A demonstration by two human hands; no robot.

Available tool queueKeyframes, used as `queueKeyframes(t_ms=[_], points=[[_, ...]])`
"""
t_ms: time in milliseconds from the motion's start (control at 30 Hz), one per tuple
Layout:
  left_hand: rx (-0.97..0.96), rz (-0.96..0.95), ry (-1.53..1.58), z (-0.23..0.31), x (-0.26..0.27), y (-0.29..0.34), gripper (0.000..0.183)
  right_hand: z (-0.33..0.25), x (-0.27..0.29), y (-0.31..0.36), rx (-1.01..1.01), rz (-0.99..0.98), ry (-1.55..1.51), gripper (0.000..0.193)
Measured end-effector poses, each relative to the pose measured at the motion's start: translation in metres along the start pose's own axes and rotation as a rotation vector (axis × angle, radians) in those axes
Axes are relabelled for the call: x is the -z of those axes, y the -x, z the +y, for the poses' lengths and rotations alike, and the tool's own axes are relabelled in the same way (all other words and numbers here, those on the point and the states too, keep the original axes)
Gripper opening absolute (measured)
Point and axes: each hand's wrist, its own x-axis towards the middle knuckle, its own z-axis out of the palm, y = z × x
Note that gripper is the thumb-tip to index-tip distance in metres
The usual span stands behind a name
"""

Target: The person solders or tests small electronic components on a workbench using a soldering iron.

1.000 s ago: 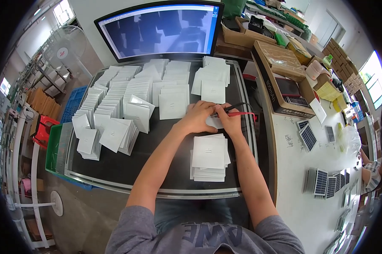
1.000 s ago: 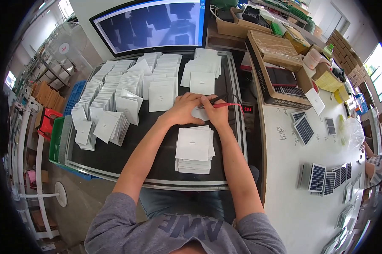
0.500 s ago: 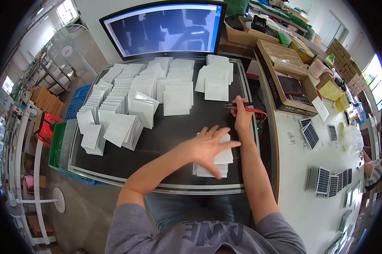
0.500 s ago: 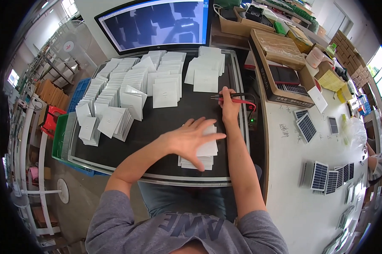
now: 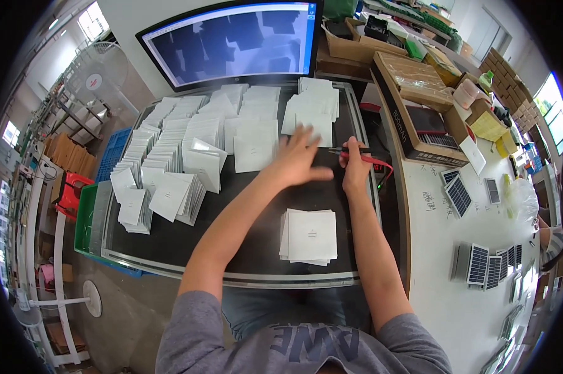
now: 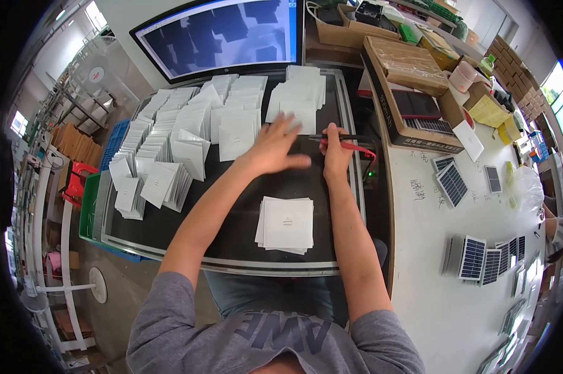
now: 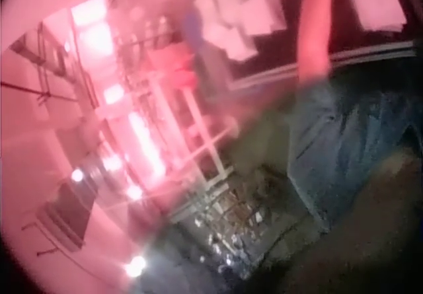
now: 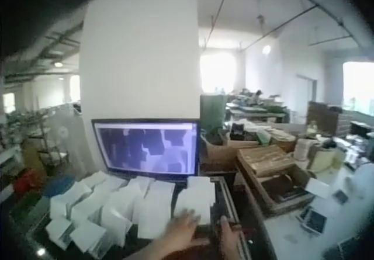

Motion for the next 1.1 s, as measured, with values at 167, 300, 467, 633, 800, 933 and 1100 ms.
queueKeyframes(t_ms=[167, 300, 467, 633, 800, 933, 1100], points=[[0.079, 0.260, -0.162, -0.016, -0.038, -0.024, 0.077, 0.006, 0.003, 0.004, 0.008, -0.045, 0.099, 0.024], [0.130, -0.059, 0.009, 0.016, -0.002, 0.011, 0.066, 0.011, 0.000, 0.006, 0.007, -0.090, 0.215, 0.024], [0.114, -0.016, 0.104, 0.008, 0.002, 0.026, 0.065, 0.013, -0.007, 0.010, 0.123, -0.247, 0.518, 0.025], [0.047, 0.031, 0.162, -0.006, -0.005, 0.031, 0.066, 0.015, -0.007, 0.008, 0.124, -0.279, 0.572, 0.025], [0.045, 0.024, 0.213, -0.010, -0.007, 0.033, 0.068, 0.013, -0.010, 0.012, 0.107, -0.293, 0.584, 0.024], [0.047, 0.028, 0.233, -0.006, -0.003, 0.034, 0.066, 0.009, -0.009, 0.015, 0.117, -0.328, 0.568, 0.024], [0.035, 0.062, 0.187, -0.003, 0.001, 0.033, 0.066, 0.011, -0.003, 0.009, 0.089, -0.322, 0.449, 0.026]])
